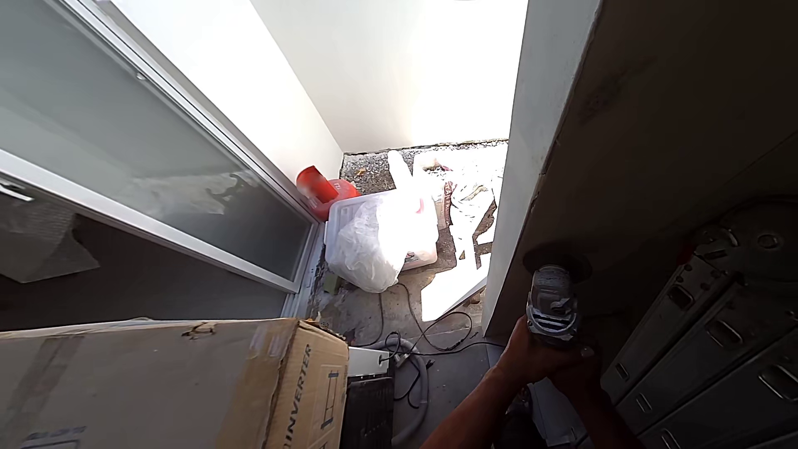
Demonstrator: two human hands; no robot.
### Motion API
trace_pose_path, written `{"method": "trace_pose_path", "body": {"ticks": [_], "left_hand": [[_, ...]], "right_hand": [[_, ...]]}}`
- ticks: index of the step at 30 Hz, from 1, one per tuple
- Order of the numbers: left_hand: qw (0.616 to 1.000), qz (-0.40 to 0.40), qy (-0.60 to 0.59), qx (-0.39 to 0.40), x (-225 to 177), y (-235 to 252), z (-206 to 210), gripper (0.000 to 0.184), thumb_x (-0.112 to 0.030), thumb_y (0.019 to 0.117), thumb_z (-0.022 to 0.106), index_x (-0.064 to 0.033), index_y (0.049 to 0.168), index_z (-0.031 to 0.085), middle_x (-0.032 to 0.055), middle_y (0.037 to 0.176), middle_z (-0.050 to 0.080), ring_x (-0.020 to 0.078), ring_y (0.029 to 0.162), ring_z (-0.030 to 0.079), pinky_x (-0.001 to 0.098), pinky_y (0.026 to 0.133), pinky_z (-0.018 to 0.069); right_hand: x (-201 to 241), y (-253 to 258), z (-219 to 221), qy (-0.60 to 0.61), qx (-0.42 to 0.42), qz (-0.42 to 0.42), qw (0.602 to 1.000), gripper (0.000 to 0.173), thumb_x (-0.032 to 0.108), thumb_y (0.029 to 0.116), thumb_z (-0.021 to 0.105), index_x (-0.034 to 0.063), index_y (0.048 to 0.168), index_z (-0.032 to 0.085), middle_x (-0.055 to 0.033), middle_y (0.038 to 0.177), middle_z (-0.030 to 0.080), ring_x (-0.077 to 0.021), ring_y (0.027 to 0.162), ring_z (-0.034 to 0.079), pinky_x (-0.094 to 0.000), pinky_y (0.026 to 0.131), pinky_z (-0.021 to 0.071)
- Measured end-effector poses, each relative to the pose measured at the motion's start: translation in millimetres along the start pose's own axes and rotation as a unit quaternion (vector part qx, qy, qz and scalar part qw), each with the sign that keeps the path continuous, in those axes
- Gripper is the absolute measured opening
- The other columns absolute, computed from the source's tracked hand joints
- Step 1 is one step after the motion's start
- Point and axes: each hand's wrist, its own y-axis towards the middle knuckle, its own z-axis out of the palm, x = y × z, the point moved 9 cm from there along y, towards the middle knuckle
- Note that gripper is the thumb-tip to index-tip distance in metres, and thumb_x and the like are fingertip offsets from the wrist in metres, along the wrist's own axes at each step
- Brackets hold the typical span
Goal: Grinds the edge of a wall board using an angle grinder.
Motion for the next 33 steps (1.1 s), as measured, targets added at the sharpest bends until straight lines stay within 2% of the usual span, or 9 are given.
{"method": "trace_pose_path", "body": {"ticks": [3, 13, 17, 24, 27, 30, 33], "left_hand": [[1.0, 0.001, -0.006, -0.001, 3.4, -2.0, 0.3, 0.062, -0.016, 0.0719, 0.092, 0.0046, 0.122, 0.062, 0.0063, 0.111, 0.074, 0.0081, 0.107, 0.069, 0.0285, 0.102, 0.0545], [1.0, 0.009, 0.011, 0.02, 4.4, 1.0, 3.5, 0.062, -0.021, 0.0727, 0.092, 0.0034, 0.122, 0.063, 0.0069, 0.112, 0.074, 0.0093, 0.108, 0.069, 0.0301, 0.101, 0.0551], [1.0, 0.001, 0.002, 0.006, 0.6, -3.2, -0.5, 0.062, -0.02, 0.0729, 0.092, 0.0041, 0.122, 0.062, 0.0065, 0.111, 0.074, 0.0082, 0.107, 0.069, 0.0293, 0.101, 0.0548], [1.0, -0.01, 0.008, 0.019, 3.6, -5.5, 1.4, 0.063, -0.021, 0.0733, 0.092, 0.0036, 0.123, 0.062, 0.0069, 0.113, 0.073, 0.0098, 0.108, 0.069, 0.0307, 0.102, 0.0546], [1.0, -0.011, 0.011, 0.023, -6.2, -8.0, 6.1, 0.063, -0.02, 0.0723, 0.092, 0.0029, 0.123, 0.063, 0.0064, 0.112, 0.074, 0.009, 0.108, 0.069, 0.03, 0.102, 0.0546], [0.998, -0.025, 0.045, 0.045, -11.1, -7.4, 19.7, 0.066, -0.029, 0.0734, 0.092, 0.0011, 0.124, 0.063, 0.0058, 0.113, 0.073, 0.0089, 0.108, 0.069, 0.0309, 0.102, 0.0547], [0.989, -0.097, 0.084, 0.079, 0.4, -13.7, 29.4, 0.075, -0.043, 0.0743, 0.09, -0.0023, 0.13, 0.06, 0.0052, 0.114, 0.072, 0.0098, 0.108, 0.068, 0.0332, 0.1, 0.0554]], "right_hand": [[-3.8, -2.1, 1.8, -0.009, 0.005, 0.002, 1.0, 0.081, 0.052, 0.0725, 0.076, -0.0093, 0.123, 0.063, -0.0176, 0.108, 0.073, -0.0147, 0.099, 0.071, -0.0331, 0.092, 0.0563], [-6.9, -8.1, -1.1, 0.024, -0.02, 0.021, 0.999, 0.083, 0.052, 0.0718, 0.079, -0.0103, 0.124, 0.062, -0.0157, 0.109, 0.073, -0.0088, 0.104, 0.069, -0.0261, 0.097, 0.0537], [0.8, -5.5, 0.2, 0.005, -0.002, 0.015, 1.0, 0.084, 0.053, 0.0723, 0.077, -0.011, 0.124, 0.062, -0.0179, 0.109, 0.073, -0.013, 0.101, 0.071, -0.0311, 0.093, 0.0555], [-0.7, -11.4, -0.4, 0.005, -0.017, 0.028, 0.999, 0.081, 0.054, 0.0735, 0.075, -0.01, 0.123, 0.063, -0.0167, 0.107, 0.074, -0.0118, 0.098, 0.071, -0.0307, 0.092, 0.0563], [6.4, -12.6, -10.0, 0.029, -0.036, 0.026, 0.999, 0.083, 0.053, 0.0728, 0.079, -0.0108, 0.123, 0.062, -0.0155, 0.108, 0.073, -0.0061, 0.102, 0.069, -0.024, 0.095, 0.0535], [2.7, -20.4, -21.8, 0.074, -0.061, 0.062, 0.993, 0.085, 0.05, 0.071, 0.083, -0.0126, 0.123, 0.058, -0.0121, 0.11, 0.071, 0.0009, 0.107, 0.065, -0.0169, 0.1, 0.0493], [-8.4, -33.1, -25.9, 0.128, -0.063, 0.125, 0.982, 0.086, 0.044, 0.0666, 0.087, -0.0117, 0.124, 0.055, -0.0085, 0.111, 0.07, 0.0029, 0.106, 0.064, -0.0158, 0.098, 0.05]]}}
